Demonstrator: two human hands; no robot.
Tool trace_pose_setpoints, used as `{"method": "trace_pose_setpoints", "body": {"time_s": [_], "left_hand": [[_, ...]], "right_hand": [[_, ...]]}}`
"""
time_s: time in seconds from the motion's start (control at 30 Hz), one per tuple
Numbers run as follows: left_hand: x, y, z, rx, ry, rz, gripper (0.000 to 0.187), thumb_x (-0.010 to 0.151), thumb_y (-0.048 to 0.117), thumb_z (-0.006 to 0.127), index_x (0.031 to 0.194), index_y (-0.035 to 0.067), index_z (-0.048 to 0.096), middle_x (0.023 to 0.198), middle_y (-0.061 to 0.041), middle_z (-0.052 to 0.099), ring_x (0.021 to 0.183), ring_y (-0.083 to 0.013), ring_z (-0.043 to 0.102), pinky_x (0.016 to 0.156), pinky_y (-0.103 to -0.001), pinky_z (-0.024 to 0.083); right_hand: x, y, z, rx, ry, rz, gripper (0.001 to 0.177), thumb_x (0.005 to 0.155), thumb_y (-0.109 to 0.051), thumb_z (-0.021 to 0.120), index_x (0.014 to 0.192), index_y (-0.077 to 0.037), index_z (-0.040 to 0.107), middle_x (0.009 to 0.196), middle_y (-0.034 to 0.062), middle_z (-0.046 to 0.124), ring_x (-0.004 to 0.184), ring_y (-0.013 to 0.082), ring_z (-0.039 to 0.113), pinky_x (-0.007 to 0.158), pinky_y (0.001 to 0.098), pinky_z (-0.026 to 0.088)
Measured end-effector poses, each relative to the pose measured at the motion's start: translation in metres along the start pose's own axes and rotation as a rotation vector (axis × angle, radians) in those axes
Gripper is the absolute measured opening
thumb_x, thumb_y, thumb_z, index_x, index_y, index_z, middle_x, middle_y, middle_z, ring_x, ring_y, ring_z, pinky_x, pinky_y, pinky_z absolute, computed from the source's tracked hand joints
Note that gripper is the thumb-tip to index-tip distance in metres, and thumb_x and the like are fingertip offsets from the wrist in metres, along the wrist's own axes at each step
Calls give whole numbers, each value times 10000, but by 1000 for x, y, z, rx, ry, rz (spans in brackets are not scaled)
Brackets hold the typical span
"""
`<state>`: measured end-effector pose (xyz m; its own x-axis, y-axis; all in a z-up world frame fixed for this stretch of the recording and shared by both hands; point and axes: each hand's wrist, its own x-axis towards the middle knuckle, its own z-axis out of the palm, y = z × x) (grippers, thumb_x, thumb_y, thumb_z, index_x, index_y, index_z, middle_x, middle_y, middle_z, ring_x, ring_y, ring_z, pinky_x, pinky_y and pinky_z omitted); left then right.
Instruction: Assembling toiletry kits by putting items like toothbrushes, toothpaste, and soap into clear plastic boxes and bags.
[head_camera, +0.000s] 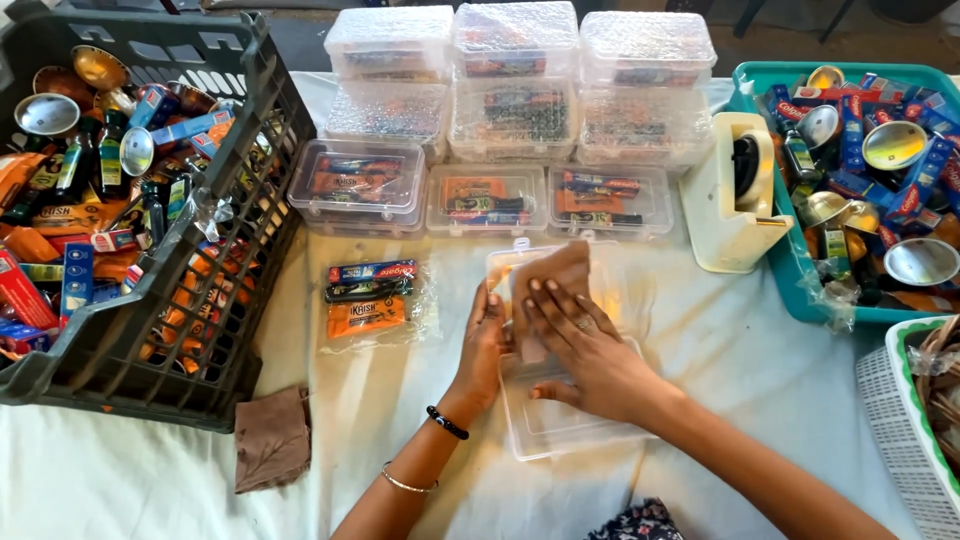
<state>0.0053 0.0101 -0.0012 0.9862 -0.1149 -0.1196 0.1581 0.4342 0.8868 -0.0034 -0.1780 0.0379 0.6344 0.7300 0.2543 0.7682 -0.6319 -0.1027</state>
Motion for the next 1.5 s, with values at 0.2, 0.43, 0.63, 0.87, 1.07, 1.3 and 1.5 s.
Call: {"method": "trace_pose_setpoints", "body": {"time_s": [0.2,0.43,0.63,0.87,1.07,1.3,1.5], "left_hand": [[-3,3,0,-78,-128,32,758,993,654,348,1523,114,398,1479,-111,527,1343,-209,542,1064,-365,500],[-6,-4,5,-26,-84,181,786,1000,669,391,1503,67,427,1473,-104,526,1360,-189,517,1096,-347,480],[-8,1,5,35,42,125,733,1001,630,380,1502,99,447,1201,-179,694,921,-175,696,770,-321,611],[-8,-2,5,-9,41,166,740,999,636,372,1501,93,406,1208,-224,718,901,-238,758,793,-344,631],[-7,-1,3,31,0,186,769,986,658,358,1513,98,352,1234,-232,711,991,-294,776,830,-364,616],[-5,-2,1,77,-11,247,717,1015,631,355,1482,89,389,1210,-197,720,971,-280,766,821,-335,607],[-8,-2,5,75,20,270,621,1061,539,340,1466,73,407,1180,-182,727,943,-262,771,786,-309,605]], "right_hand": [[20,-3,1,-11,-74,-97,1048,893,-745,506,1580,-9,216,1633,191,250,1545,307,141,1219,486,81],[17,1,-5,10,-94,-11,1061,855,-733,551,1603,-67,201,1648,154,252,1526,262,182,1218,463,113],[-6,24,-4,-49,-36,148,1056,842,-655,598,1567,-12,179,1634,178,197,1519,304,184,1196,438,173],[-32,12,4,-141,24,194,738,881,-306,643,1496,29,412,1559,199,439,1442,285,420,1146,419,355],[-43,19,-8,95,214,257,335,852,-44,643,1148,-128,775,1159,56,771,1112,201,727,906,332,569],[-76,22,-42,916,-62,387,230,915,-130,702,1114,-63,798,1104,96,841,960,253,781,844,312,614],[-58,-39,-48,521,-389,-110,643,903,-321,744,1402,39,557,1468,228,535,1445,393,418,1110,489,342]]}}
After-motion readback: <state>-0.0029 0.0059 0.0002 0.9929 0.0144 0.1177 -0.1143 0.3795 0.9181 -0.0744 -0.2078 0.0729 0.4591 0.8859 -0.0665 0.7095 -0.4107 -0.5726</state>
